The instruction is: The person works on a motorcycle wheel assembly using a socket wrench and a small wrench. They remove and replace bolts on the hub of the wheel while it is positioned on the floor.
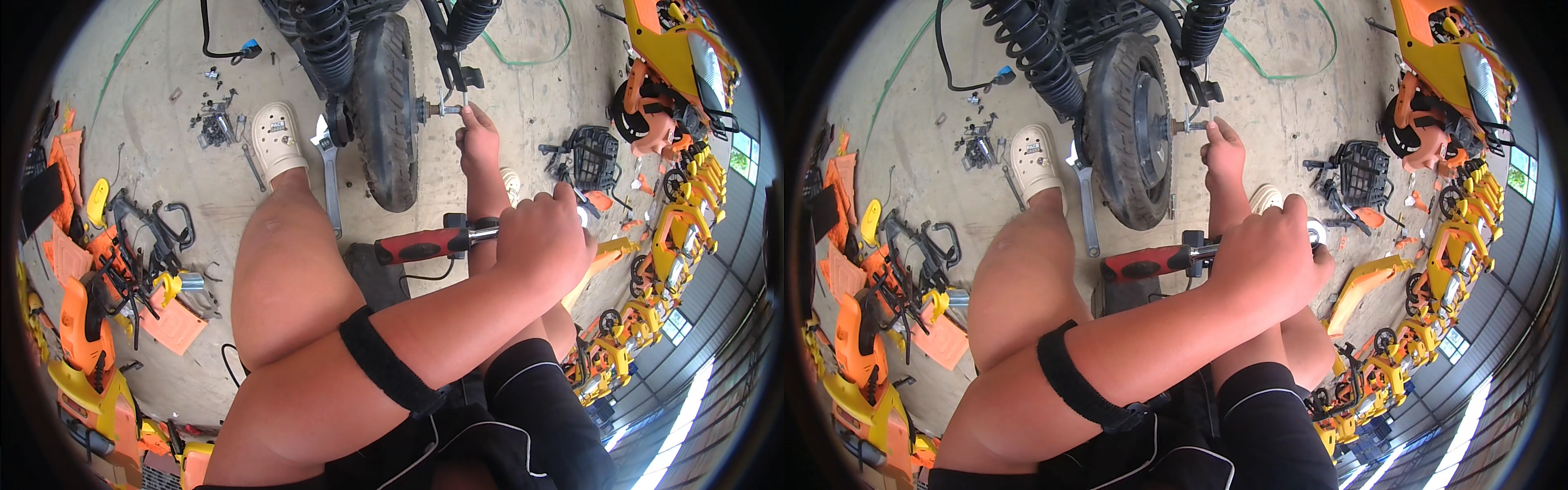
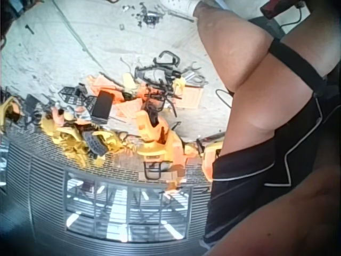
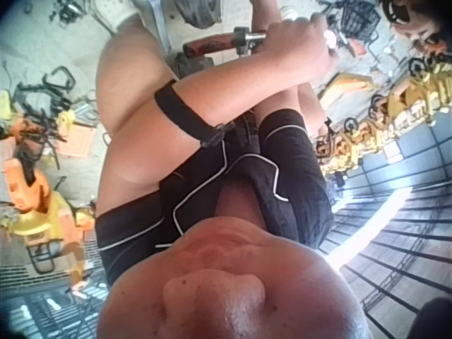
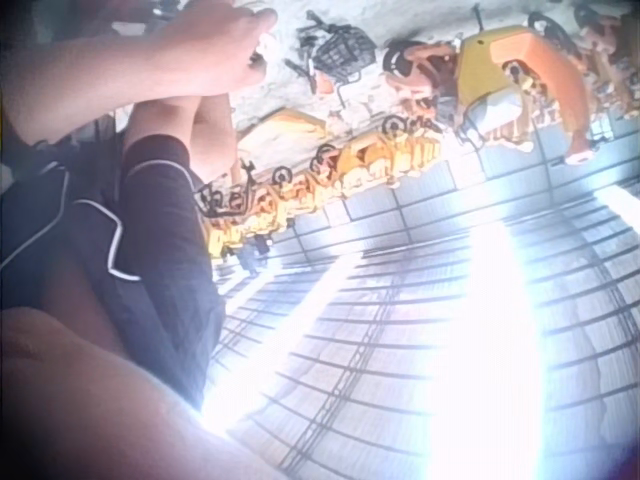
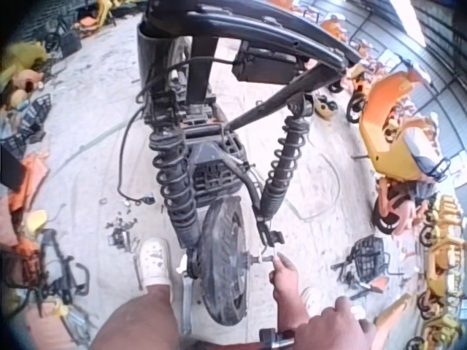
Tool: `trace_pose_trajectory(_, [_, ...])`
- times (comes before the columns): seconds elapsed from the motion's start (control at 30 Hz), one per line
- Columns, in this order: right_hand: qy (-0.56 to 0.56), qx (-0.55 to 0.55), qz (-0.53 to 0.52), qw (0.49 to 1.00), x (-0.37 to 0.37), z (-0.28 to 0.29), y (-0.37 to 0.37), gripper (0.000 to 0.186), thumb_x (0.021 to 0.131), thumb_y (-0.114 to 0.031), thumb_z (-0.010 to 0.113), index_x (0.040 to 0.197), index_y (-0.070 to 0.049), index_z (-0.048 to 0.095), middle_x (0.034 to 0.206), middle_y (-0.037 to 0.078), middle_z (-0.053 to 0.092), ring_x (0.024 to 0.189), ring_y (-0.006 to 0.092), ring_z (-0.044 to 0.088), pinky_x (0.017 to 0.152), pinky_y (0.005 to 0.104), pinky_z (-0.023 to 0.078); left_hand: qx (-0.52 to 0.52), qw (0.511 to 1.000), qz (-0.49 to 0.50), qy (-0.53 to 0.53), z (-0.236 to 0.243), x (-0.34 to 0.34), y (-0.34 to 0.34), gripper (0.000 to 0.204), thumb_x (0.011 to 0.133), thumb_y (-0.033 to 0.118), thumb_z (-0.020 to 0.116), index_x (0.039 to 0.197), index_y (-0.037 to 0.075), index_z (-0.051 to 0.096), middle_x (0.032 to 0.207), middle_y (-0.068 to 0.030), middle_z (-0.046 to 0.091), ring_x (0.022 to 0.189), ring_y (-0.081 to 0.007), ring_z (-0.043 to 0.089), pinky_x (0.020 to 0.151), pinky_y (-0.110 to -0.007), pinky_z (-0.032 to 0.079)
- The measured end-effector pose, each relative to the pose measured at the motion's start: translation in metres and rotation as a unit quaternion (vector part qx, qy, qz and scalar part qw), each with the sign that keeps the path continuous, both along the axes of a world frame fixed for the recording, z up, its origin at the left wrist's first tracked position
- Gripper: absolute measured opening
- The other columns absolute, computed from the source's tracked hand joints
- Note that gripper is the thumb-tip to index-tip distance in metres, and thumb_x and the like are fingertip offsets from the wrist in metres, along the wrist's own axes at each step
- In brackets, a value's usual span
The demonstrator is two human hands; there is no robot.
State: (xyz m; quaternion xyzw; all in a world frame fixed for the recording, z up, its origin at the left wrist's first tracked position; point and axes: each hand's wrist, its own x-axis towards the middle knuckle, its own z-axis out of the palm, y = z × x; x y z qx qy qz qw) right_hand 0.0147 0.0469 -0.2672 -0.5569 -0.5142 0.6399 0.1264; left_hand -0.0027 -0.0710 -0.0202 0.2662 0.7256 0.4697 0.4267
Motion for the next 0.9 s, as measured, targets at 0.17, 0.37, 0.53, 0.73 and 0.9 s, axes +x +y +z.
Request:
trace_pose_trajectory(0.17, [0.019, -0.006, 0.011, 1.000, -0.005, -0.006, -0.010, 0.038, 0.103, -0.022, 0.062, 0.134, 0.000, 0.061, 0.080, 0.000, 0.060, 0.052, 0.0085, 0.046, 0.045, 0.0228, 0.034, -0.003, 1.000, 0.011, 0.005, -0.003, -0.003, 0.002, 0.037, 0.085, 0.028, 0.071, 0.099, -0.003, 0.057, 0.079, -0.0190, 0.069, 0.075, -0.0349, 0.071, 0.070, -0.047, 0.055])
trace_pose_trajectory(0.37, [0.036, -0.019, 0.027, 0.999, -0.002, -0.011, -0.001, 0.031, 0.104, -0.022, 0.061, 0.128, -0.003, 0.065, 0.082, -0.001, 0.060, 0.053, 0.0079, 0.046, 0.045, 0.0220, 0.034, -0.001, 0.999, 0.027, 0.022, -0.005, -0.002, 0.004, 0.036, 0.084, 0.027, 0.072, 0.098, -0.003, 0.057, 0.078, -0.0177, 0.068, 0.074, -0.0341, 0.070, 0.070, -0.046, 0.055])
trace_pose_trajectory(0.53, [0.040, -0.051, 0.044, 0.997, -0.006, -0.006, 0.002, 0.031, 0.103, -0.021, 0.061, 0.128, -0.003, 0.064, 0.090, -0.001, 0.063, 0.055, 0.0074, 0.047, 0.046, 0.0221, 0.035, 0.002, 0.999, 0.031, 0.025, -0.007, -0.001, 0.005, 0.036, 0.084, 0.027, 0.072, 0.098, -0.003, 0.057, 0.077, -0.0176, 0.068, 0.072, -0.0343, 0.070, 0.069, -0.046, 0.055])
trace_pose_trajectory(0.73, [-0.037, -0.051, 0.074, 0.995, -0.008, 0.003, 0.013, 0.034, 0.101, -0.019, 0.064, 0.131, -0.003, 0.062, 0.095, 0.000, 0.064, 0.056, 0.0074, 0.047, 0.048, 0.0227, 0.038, 0.000, 1.000, 0.014, 0.011, -0.004, -0.001, 0.006, 0.038, 0.085, 0.028, 0.072, 0.099, -0.004, 0.056, 0.078, -0.0193, 0.069, 0.074, -0.0352, 0.071, 0.069, -0.045, 0.056])
trace_pose_trajectory(0.9, [-0.012, -0.079, 0.047, 0.996, -0.009, 0.000, 0.014, 0.038, 0.101, -0.020, 0.064, 0.135, -0.004, 0.059, 0.096, 0.001, 0.064, 0.058, 0.0089, 0.048, 0.050, 0.0240, 0.039, 0.005, 1.000, 0.013, 0.003, -0.003, -0.003, 0.006, 0.039, 0.085, 0.028, 0.072, 0.100, -0.004, 0.056, 0.078, -0.0200, 0.069, 0.074, -0.0358, 0.071, 0.069, -0.046, 0.057])
